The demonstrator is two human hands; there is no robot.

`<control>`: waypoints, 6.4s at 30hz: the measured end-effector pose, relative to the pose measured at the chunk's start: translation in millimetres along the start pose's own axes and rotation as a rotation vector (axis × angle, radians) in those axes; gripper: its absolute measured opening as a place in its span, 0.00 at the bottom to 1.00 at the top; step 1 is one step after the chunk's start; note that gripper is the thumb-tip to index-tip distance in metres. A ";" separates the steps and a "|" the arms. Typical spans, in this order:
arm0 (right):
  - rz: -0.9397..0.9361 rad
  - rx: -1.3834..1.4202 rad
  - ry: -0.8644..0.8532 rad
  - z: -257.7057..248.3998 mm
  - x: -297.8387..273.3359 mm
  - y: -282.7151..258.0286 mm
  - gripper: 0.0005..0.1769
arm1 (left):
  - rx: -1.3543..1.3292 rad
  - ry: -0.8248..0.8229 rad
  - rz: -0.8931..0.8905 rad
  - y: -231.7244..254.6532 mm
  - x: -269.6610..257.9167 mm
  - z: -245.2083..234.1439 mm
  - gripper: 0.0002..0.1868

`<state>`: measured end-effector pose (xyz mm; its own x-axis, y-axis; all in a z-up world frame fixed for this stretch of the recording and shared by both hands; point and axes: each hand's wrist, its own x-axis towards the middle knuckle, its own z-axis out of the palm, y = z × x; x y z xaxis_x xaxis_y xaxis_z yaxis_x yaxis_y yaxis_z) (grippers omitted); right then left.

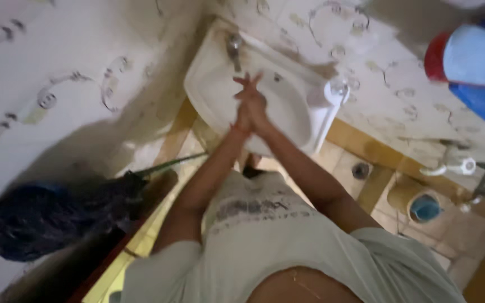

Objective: The person pours water into a bucket from a blue cup, rinses the bucket, and then washes their hands at a sink.

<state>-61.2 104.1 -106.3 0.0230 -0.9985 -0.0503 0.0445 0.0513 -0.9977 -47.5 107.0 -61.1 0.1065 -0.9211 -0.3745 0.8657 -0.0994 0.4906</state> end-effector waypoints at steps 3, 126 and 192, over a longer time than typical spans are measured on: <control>-0.031 -0.702 -0.521 -66.6 67.9 5.3 0.25 | -0.038 0.108 -0.021 -53.1 -26.1 -11.8 0.35; -0.115 -0.388 -0.368 -26.3 13.0 -122.1 0.16 | 0.343 0.119 -0.123 24.9 92.9 -47.8 0.16; 0.645 0.948 -0.549 6.4 75.3 -66.1 0.26 | 1.911 0.528 0.518 103.1 109.7 56.9 0.24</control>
<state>-56.0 25.7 -43.8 0.7058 -0.6588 -0.2602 0.5602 0.7440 -0.3643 25.6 -25.8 -6.9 0.5278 -0.8465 0.0701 -0.7528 -0.4279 0.5002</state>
